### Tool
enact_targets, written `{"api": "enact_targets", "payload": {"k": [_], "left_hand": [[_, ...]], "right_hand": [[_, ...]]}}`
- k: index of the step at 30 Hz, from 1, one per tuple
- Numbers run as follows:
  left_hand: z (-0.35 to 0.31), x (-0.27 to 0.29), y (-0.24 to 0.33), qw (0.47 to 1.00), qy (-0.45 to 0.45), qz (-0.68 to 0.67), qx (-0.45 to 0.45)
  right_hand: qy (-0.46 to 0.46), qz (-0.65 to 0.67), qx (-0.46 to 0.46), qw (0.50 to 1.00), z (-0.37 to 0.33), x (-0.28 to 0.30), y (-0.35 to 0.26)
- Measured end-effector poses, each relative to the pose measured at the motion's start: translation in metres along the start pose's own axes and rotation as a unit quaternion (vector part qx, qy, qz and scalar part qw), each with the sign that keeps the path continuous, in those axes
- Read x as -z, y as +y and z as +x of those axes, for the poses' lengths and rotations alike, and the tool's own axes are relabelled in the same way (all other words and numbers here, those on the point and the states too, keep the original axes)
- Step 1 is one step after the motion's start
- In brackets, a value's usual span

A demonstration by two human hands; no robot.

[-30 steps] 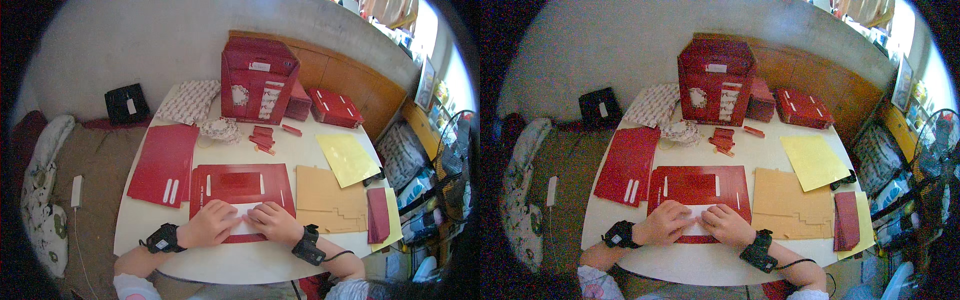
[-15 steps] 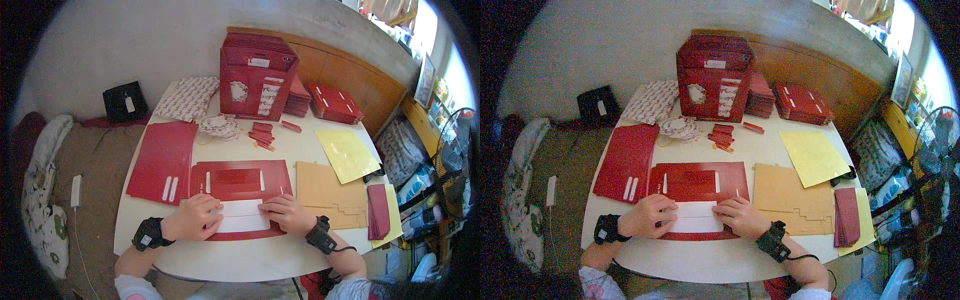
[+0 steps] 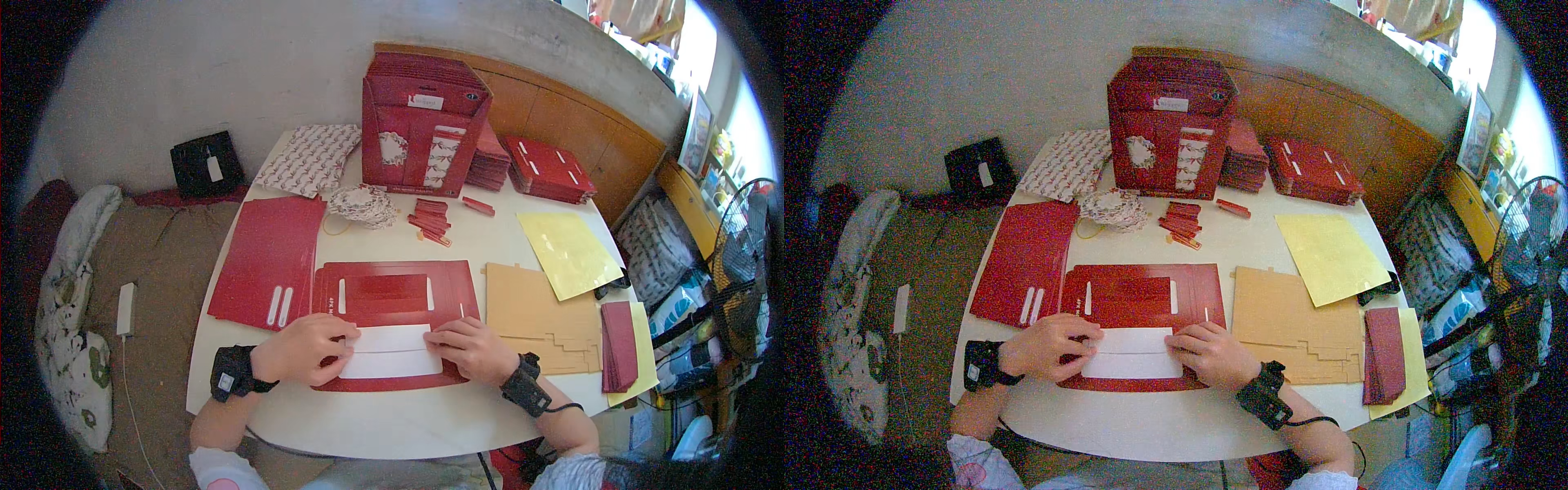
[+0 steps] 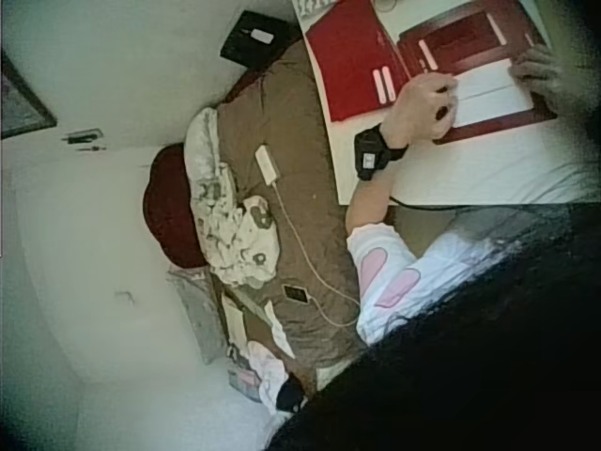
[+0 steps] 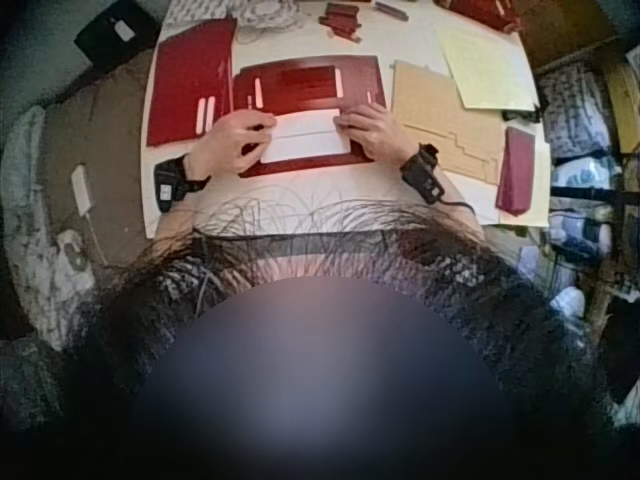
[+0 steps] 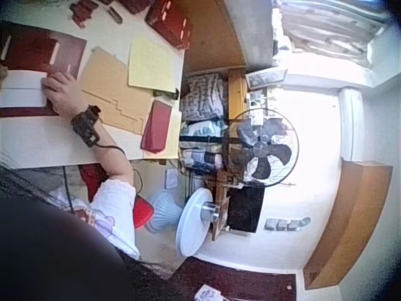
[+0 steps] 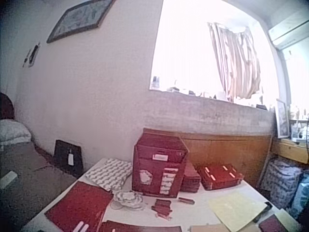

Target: Assembling red money wallet folders by applying adhesive strips and folding components.

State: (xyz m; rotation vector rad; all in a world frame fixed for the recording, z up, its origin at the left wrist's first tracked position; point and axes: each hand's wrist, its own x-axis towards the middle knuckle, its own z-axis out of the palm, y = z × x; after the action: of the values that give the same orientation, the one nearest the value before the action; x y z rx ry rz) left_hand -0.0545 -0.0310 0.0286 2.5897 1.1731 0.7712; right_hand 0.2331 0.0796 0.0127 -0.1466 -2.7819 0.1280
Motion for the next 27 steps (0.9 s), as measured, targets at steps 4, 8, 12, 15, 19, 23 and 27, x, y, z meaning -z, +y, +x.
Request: {"api": "enact_targets", "payload": {"k": [4, 8, 12, 15, 19, 23, 27], "left_hand": [[0.002, 0.004, 0.007, 0.998, -0.050, 0.044, 0.011], [0.004, 0.007, 0.011, 0.997, -0.033, 0.063, 0.014], [0.002, 0.005, 0.008, 0.997, -0.030, 0.066, 0.012], [0.001, -0.005, 0.003, 0.999, -0.021, 0.009, 0.025], [0.009, -0.016, 0.008, 0.993, 0.068, 0.047, 0.085], [0.012, -0.024, 0.011, 0.983, 0.096, 0.123, 0.098], [0.011, -0.026, 0.008, 0.990, 0.059, 0.124, 0.033]], "right_hand": [[-0.005, 0.003, -0.003, 1.000, 0.001, 0.001, 0.000], [-0.006, -0.001, -0.010, 1.000, 0.000, 0.000, -0.001], [0.002, 0.022, -0.003, 1.000, -0.001, -0.001, 0.003], [0.025, 0.053, -0.016, 0.998, -0.001, -0.004, 0.005], [0.096, 0.063, -0.081, 0.990, 0.016, 0.002, -0.011], [0.113, 0.090, -0.101, 0.984, 0.019, -0.011, -0.012], [0.088, 0.056, -0.046, 0.993, 0.014, -0.019, -0.009]]}}
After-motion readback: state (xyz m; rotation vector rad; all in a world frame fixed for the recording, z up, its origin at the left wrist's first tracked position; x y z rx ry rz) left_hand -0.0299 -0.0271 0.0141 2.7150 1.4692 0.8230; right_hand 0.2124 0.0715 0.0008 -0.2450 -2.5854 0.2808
